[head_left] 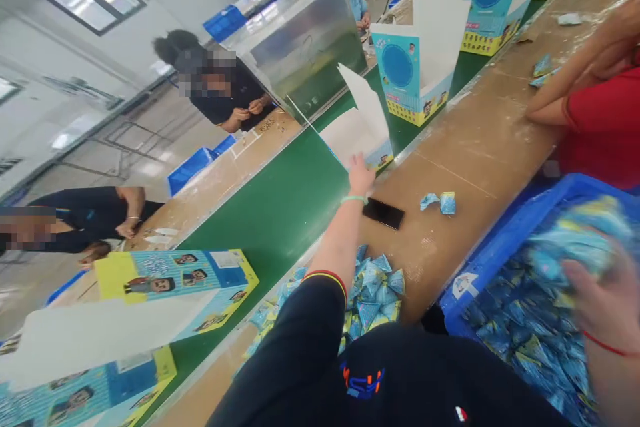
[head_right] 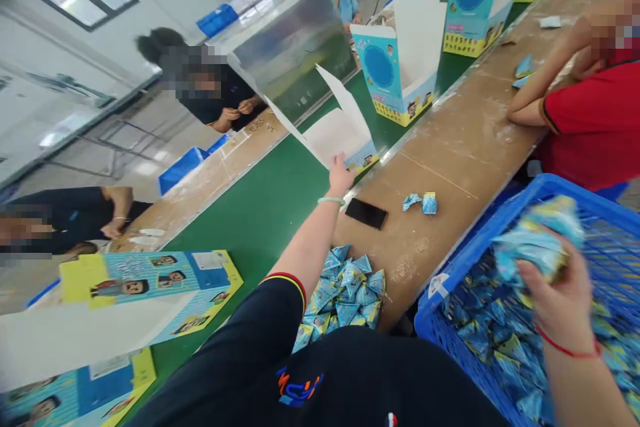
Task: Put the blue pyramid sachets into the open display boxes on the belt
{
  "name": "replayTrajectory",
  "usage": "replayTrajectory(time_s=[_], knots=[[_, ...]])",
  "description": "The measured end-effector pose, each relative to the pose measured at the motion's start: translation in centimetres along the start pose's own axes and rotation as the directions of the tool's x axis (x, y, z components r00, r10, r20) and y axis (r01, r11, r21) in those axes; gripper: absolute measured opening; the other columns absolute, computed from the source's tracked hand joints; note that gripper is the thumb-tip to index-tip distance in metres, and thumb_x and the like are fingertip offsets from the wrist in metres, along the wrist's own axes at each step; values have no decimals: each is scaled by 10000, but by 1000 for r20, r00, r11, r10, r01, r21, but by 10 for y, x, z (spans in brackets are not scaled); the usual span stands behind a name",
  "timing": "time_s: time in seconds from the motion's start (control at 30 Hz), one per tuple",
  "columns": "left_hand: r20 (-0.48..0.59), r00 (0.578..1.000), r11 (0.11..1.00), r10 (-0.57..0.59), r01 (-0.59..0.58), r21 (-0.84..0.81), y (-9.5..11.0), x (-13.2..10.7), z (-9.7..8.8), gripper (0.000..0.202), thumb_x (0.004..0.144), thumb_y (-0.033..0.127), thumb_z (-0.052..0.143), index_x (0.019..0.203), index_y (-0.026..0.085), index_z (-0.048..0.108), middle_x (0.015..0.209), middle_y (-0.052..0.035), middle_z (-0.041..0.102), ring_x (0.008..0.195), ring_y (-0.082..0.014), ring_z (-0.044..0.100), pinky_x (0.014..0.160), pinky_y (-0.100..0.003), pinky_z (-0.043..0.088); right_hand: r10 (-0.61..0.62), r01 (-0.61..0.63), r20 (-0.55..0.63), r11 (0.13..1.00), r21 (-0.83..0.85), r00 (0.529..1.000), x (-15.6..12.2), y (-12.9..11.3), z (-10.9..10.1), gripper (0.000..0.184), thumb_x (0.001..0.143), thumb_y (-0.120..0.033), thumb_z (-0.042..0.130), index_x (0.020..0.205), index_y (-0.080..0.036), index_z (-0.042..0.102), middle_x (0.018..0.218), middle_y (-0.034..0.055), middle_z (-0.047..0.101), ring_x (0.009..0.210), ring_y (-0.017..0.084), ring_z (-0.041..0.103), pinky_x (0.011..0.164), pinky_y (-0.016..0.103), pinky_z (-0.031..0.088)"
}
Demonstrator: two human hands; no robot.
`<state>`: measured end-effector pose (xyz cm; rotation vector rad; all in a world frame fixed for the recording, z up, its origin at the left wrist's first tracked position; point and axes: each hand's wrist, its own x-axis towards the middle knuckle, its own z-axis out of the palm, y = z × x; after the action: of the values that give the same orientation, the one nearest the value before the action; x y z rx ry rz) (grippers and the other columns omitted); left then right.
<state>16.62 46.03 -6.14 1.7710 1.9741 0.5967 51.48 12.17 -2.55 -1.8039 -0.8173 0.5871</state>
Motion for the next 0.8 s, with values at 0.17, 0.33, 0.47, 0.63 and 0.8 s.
replayTrajectory(time_s=[0.17,0.33,0.47,0.63,0.8], knots=[[134,984,913,121,-58,-403,17,-46,-30,500,929,311,660,1406,176,596,1530,-197,519,1163,-282,686,1020,-429,542,-80,-203,612,902,380,787,-5,-73,73,907,569,-791,813,1274,-258,610,1181,118,703,1052,341,681,889,473,568],[347,830,657,437,-31,-754,2,-175,-63,532,845,640,713,1148,202,718,1015,-96,747,914,-233,720,798,-350,588,-270,-167,852,911,377,449,-32,-93,128,850,606,-793,807,1230,-233,665,1196,104,712,1093,317,674,958,428,544],[106,972,595,211,-42,-803,-26,-231,-98,512,743,616,820,956,174,675,854,-43,691,819,-208,678,740,-322,564,-274,-227,953,928,297,126,-53,-87,164,812,677,-767,777,1286,-242,656,1258,115,705,1115,328,682,951,440,558],[-557,735,577,-387,-278,-768,-96,-277,-169,430,865,603,681,962,187,636,917,-54,702,882,-187,671,817,-321,563,-208,-172,976,966,194,-70,-71,-80,207,820,672,-765,775,1295,-244,662,1275,136,709,1087,355,703,916,462,588],[-638,631,697,-441,-207,-686,-162,-361,-205,401,762,524,789,924,183,654,890,-52,719,844,-196,680,777,-311,572,-101,-163,995,982,95,-26,-85,-100,221,829,695,-740,759,1361,-266,619,1272,128,721,1111,374,710,922,488,607]])
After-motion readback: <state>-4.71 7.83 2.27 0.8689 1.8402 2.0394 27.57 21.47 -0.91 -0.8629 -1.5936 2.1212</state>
